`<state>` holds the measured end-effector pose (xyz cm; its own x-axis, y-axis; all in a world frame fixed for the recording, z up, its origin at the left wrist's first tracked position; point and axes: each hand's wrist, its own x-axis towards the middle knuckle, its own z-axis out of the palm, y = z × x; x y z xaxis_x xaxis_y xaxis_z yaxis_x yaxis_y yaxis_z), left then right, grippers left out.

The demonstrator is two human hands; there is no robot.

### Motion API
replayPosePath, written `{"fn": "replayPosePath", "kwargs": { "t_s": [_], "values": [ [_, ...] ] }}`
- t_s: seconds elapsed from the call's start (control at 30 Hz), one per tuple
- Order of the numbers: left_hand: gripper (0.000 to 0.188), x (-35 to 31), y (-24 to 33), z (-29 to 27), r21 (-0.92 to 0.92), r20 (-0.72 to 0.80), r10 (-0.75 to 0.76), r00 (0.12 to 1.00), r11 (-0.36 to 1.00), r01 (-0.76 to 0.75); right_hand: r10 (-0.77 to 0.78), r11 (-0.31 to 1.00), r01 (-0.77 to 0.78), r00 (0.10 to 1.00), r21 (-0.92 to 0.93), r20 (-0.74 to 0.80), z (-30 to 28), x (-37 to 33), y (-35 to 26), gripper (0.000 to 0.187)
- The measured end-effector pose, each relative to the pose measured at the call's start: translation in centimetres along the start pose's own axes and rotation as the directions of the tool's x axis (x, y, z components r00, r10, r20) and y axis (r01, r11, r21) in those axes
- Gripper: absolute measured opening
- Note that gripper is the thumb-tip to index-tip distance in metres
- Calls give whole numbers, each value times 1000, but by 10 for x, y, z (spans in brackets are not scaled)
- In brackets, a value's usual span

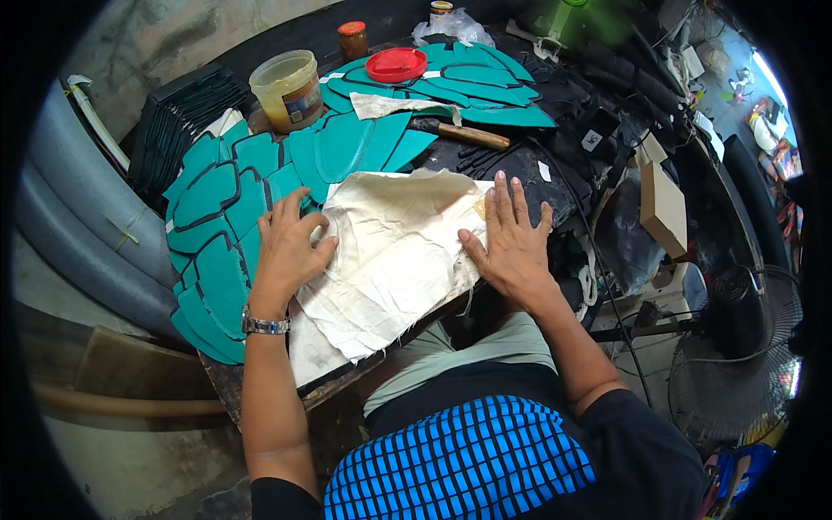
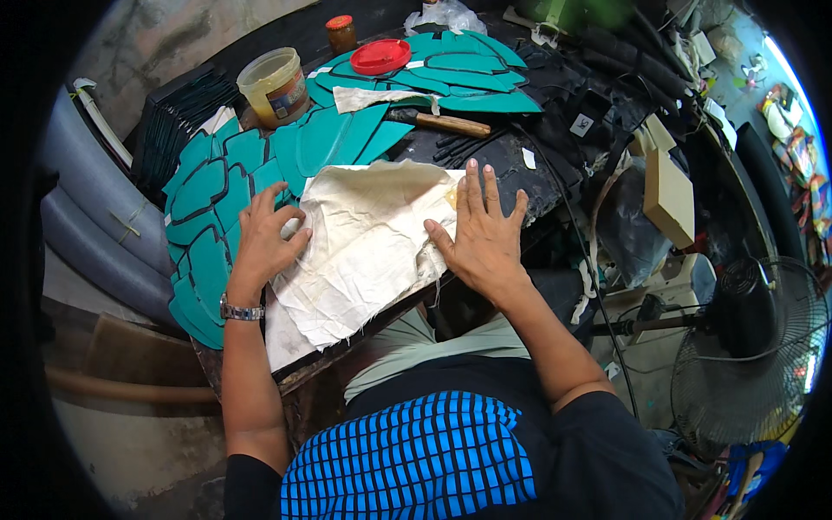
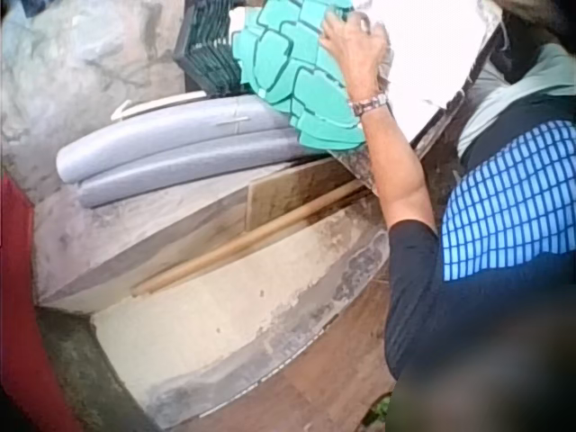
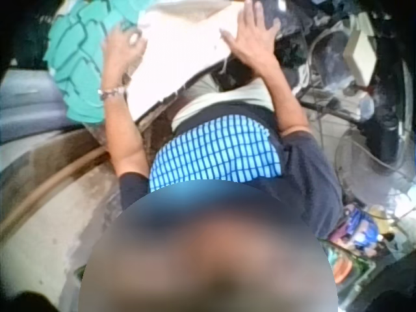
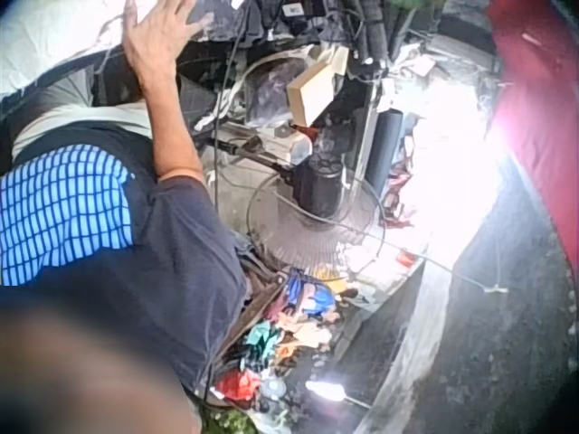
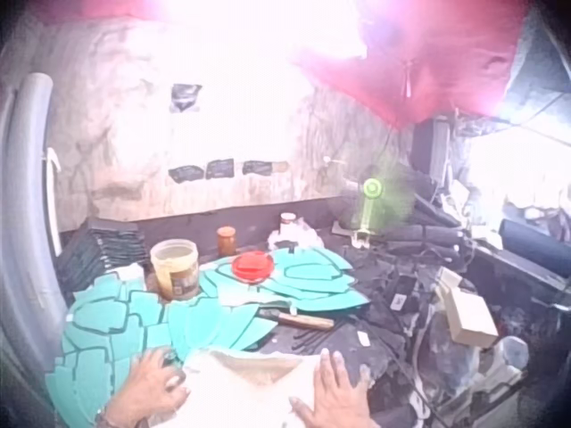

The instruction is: The person folds a white fabric sheet on a table, then retrieves a small white piece from a pile of black material and places it on the fabric. They open a container and rub its contents onto the fabric, smoothing it with both hands. The person then retrieves another white piece from the pile and places it on the fabric.

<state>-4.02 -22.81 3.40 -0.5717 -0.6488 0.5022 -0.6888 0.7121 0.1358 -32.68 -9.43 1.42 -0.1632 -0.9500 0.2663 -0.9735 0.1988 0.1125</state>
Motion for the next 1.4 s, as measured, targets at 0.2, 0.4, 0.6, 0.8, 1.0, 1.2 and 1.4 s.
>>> {"fn": "replayPosePath", "kwargs": {
  "t_s": [0.2,0.4,0.6,0.8,1.0,1.2,1.4],
  "values": [
    [34,27,37,-8,-344,92,295,951,906,-247,-84,994,82,996,69,23,0,0,30,65],
    [41,82,68,34,-481,460,474,751,844,-238,-164,890,127,985,438,48,1,11,64,47],
    [49,86,64,40,-507,477,462,748,840,-195,-159,965,184,977,188,-141,6,5,60,57],
    [54,84,68,36,-494,490,432,757,853,-167,-215,972,203,971,-118,-103,-7,-4,23,72],
    [56,86,68,27,-462,510,445,736,864,-202,-271,940,281,959,191,-80,-20,-14,16,62],
    [55,82,61,19,-514,520,450,726,844,-155,-285,951,292,955,98,-78,3,11,39,52],
    [55,61,47,5,-482,482,478,734,844,-234,-430,849,388,902,358,41,-10,-3,27,47]
  ]
}}
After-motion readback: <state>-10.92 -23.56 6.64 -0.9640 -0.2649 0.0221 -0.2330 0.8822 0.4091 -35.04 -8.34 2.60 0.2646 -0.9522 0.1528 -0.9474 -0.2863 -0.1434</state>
